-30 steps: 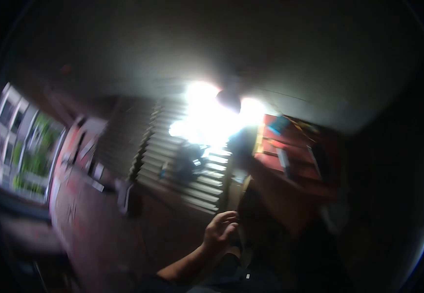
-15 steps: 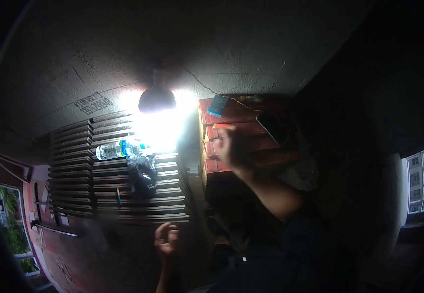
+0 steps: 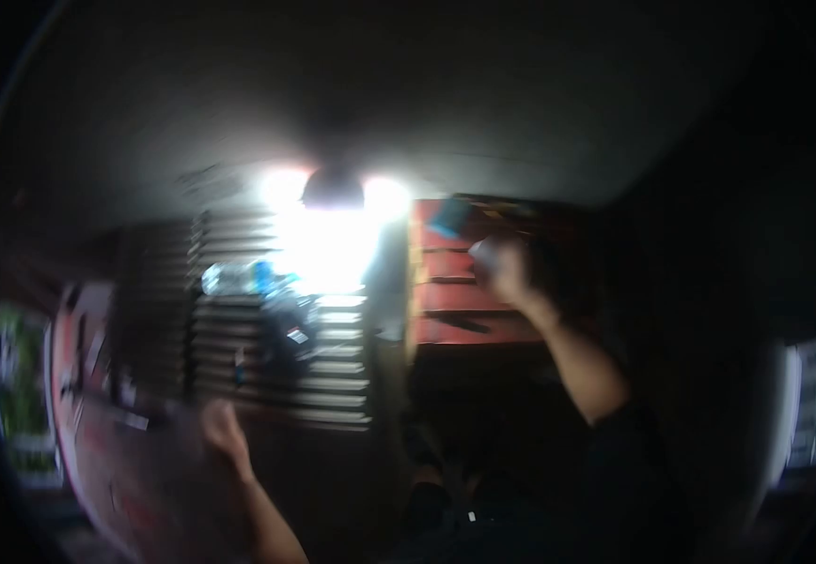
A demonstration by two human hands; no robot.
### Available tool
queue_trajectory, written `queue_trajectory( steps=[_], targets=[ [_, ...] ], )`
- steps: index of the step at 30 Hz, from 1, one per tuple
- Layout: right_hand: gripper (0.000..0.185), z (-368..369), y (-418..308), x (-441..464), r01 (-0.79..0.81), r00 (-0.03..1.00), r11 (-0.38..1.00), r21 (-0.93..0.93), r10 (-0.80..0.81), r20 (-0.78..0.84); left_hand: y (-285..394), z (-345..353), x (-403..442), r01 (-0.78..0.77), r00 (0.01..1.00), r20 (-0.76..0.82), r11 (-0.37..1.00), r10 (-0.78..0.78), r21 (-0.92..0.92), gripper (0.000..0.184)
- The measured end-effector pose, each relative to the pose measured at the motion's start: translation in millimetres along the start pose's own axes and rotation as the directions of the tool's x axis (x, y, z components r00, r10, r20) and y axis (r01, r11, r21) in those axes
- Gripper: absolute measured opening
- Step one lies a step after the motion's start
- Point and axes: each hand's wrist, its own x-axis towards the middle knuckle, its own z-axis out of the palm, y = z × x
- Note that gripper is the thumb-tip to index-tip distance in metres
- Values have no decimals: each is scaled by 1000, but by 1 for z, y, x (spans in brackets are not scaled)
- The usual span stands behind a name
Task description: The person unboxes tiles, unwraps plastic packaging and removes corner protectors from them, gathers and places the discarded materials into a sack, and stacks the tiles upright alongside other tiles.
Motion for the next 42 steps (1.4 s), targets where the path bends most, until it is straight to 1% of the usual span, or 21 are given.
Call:
queue_trajectory(
  steps=[1,3,4,9,11,14,18,19,21,22,23,24,26,27,28,30,33,37,39,41,42],
  targets=[
    [14,32,11,15,183,938,977,113,-139,-318,15,2,14,77,996,-41,997,-77,6,20],
    [19,48,20,28,210,916,971,117,-154,-369,51,-11,36,162,980,36,885,-197,437,19],
    [27,27,-3,24,211,909,976,55,-175,-377,46,-7,43,173,978,23,873,-206,456,19],
    [21,16,-36,-48,182,943,947,263,-92,-321,56,19,75,136,938,183,799,-294,586,27],
    [20,26,-24,-81,-4,986,926,377,65,-151,59,36,84,64,921,272,798,-278,599,30],
    [22,49,-7,-117,-8,969,846,534,138,-204,47,52,97,99,813,305,634,-496,767,35],
    [15,33,-1,-126,-103,969,866,489,199,-149,2,67,105,71,791,344,634,-506,770,31],
    [12,34,1,-124,-12,965,915,402,116,-236,-2,68,102,49,813,332,624,-479,780,29],
    [12,31,-5,-116,59,977,935,351,18,-212,48,64,87,164,897,254,806,-363,569,25],
    [12,34,-9,-112,47,983,939,341,17,-181,81,60,76,411,833,304,885,-462,219,22],
    [13,37,-12,-110,32,989,941,337,19,-147,115,60,57,616,753,395,775,-526,-141,19],
    [13,40,-16,-107,-5,994,949,316,39,-102,160,60,26,707,703,503,576,-503,-412,20],
    [16,48,-14,-104,-53,999,957,284,55,2,262,70,-46,704,708,684,102,-175,-703,23],
    [15,48,-16,-102,-29,999,965,260,32,-9,306,75,-75,705,703,710,-170,40,-689,25],
    [14,49,-14,-102,-25,1000,962,271,23,12,338,82,-91,715,691,694,-333,202,-615,27],
    [12,48,-11,-101,-60,996,949,309,36,81,371,95,-110,787,602,636,-494,484,-369,27],
    [10,54,2,-93,-177,966,896,408,80,244,418,102,-126,786,549,643,-592,534,-180,29],
    [6,77,2,-93,-113,989,931,348,71,132,444,112,-138,845,416,658,-534,627,-25,16],
    [10,77,5,-108,-56,998,869,492,28,64,457,119,-148,851,408,644,-524,647,-13,12],
    [14,23,7,-126,-297,950,679,672,139,280,472,126,-157,855,402,634,-519,660,-2,10],
    [16,8,16,-142,-297,952,643,705,142,272,479,126,-159,873,370,693,-488,618,-31,9]
  ],
)
